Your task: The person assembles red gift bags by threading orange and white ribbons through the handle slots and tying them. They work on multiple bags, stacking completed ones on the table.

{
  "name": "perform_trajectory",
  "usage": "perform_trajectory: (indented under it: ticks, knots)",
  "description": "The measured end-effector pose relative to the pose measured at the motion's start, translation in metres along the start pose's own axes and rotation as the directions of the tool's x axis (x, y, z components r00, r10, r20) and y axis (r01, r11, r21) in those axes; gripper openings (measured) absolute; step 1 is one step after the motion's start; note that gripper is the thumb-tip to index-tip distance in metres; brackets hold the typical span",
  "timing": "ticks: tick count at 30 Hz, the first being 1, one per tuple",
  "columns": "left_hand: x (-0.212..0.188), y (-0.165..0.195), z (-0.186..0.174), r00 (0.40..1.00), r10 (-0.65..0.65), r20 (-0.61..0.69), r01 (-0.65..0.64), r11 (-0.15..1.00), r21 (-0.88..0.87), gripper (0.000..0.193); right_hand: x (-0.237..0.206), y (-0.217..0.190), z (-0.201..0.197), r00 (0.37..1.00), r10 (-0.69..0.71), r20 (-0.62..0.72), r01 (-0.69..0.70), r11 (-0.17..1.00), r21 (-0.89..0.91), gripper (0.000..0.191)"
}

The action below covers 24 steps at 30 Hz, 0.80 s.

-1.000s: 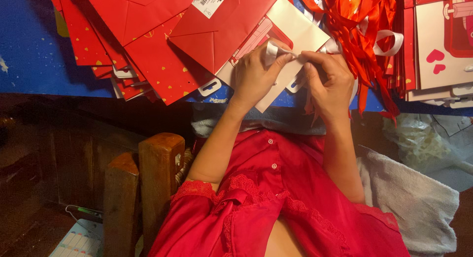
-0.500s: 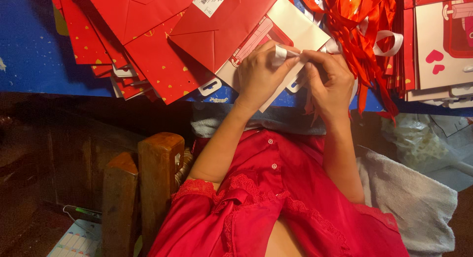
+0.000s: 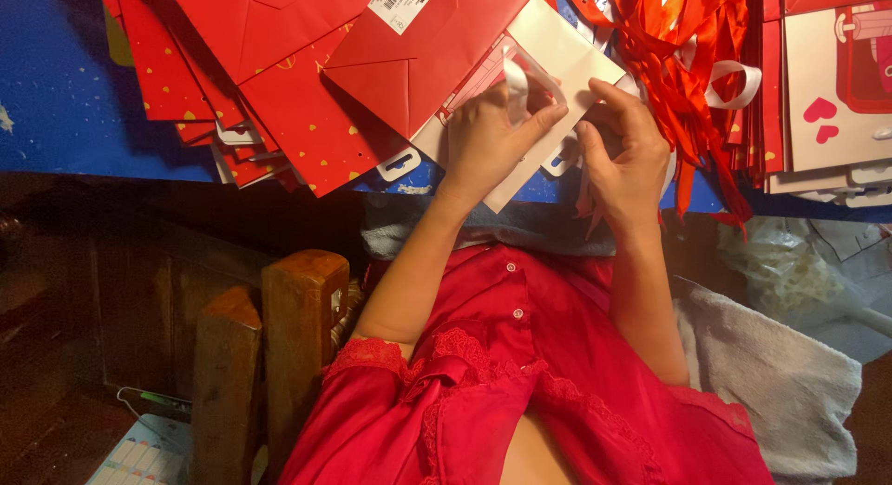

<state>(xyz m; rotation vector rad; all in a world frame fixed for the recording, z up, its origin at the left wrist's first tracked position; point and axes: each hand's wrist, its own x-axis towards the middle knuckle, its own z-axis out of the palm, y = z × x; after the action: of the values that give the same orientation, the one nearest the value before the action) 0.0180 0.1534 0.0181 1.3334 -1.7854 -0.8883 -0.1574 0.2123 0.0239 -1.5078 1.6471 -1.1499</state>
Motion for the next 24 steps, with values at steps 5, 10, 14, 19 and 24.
perform_trajectory:
  ticks: [5, 10, 14, 19, 24]
  knots:
    - [0.004, 0.0, 0.003, 0.995, -0.093, 0.026, 0.088, 0.984, 0.155, 0.028, -0.001, 0.005, 0.002, 0.999, 0.047, -0.002, -0.046, 0.993, 0.107, 0.033]
    - [-0.003, -0.011, 0.004, 0.98, -0.192, 0.057, 0.195, 0.978, -0.068, 0.029, -0.002, 0.013, 0.008, 0.998, 0.047, -0.051, -0.039, 0.988, 0.152, 0.023]
    - [-0.001, -0.026, 0.008, 0.995, -0.101, -0.022, 0.099, 0.991, -0.093, 0.037, -0.002, 0.014, 0.011, 1.0, 0.023, -0.016, -0.022, 0.996, 0.088, 0.02]
    - [-0.002, -0.037, 0.012, 0.979, -0.191, 0.073, 0.204, 0.91, -0.362, 0.041, -0.001, 0.006, 0.016, 0.998, 0.024, -0.061, -0.017, 0.992, 0.125, 0.033]
    - [-0.002, -0.032, 0.009, 0.979, -0.186, 0.087, 0.205, 0.854, -0.477, 0.04, 0.0, 0.005, 0.019, 0.995, 0.052, -0.087, -0.04, 0.99, 0.132, 0.029]
